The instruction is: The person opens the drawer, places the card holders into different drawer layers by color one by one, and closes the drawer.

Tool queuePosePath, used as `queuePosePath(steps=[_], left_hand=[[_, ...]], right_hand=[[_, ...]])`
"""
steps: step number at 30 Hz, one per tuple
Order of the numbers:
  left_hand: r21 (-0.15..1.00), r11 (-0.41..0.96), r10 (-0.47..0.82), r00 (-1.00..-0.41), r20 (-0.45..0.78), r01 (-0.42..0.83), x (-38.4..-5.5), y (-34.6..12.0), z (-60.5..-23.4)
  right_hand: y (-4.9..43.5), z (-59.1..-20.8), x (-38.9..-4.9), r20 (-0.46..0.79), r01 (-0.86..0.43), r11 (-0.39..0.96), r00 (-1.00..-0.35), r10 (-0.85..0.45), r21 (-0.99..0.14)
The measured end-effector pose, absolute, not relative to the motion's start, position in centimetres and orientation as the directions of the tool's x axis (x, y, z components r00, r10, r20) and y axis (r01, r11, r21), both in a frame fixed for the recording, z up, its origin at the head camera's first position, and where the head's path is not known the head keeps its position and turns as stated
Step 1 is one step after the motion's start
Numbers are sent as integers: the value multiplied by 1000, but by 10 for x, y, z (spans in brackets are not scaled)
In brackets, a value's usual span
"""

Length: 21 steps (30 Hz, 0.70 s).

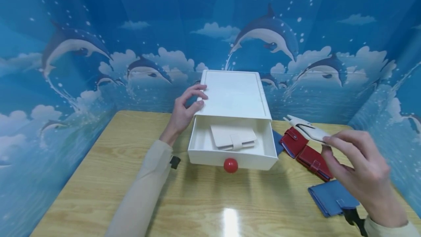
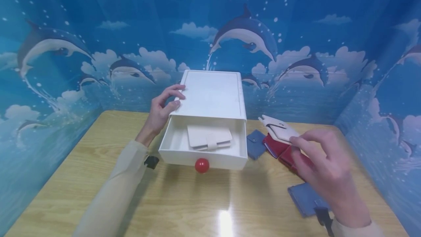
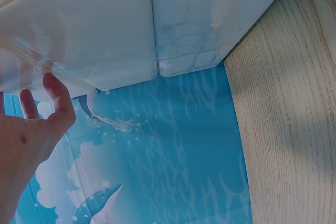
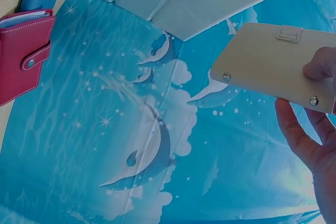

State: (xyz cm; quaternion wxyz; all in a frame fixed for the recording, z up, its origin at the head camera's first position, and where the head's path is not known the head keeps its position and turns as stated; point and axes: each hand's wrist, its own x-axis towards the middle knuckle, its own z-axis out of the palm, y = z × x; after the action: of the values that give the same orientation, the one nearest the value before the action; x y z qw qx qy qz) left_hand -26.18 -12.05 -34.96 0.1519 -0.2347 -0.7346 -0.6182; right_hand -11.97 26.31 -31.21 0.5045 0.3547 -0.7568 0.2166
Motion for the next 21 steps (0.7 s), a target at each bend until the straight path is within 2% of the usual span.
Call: queuePosePath(steps=[7,21], left_hand=[[835,129,156,-842,516,536,-263,-121,-350],[837,122,153,-843,515,534,-264,-120,-351]], right_hand=[[250,-310,-119,941,-791,610,-176,-289,40],[233,-306,-119,957,-823,567,-136,-256,35]])
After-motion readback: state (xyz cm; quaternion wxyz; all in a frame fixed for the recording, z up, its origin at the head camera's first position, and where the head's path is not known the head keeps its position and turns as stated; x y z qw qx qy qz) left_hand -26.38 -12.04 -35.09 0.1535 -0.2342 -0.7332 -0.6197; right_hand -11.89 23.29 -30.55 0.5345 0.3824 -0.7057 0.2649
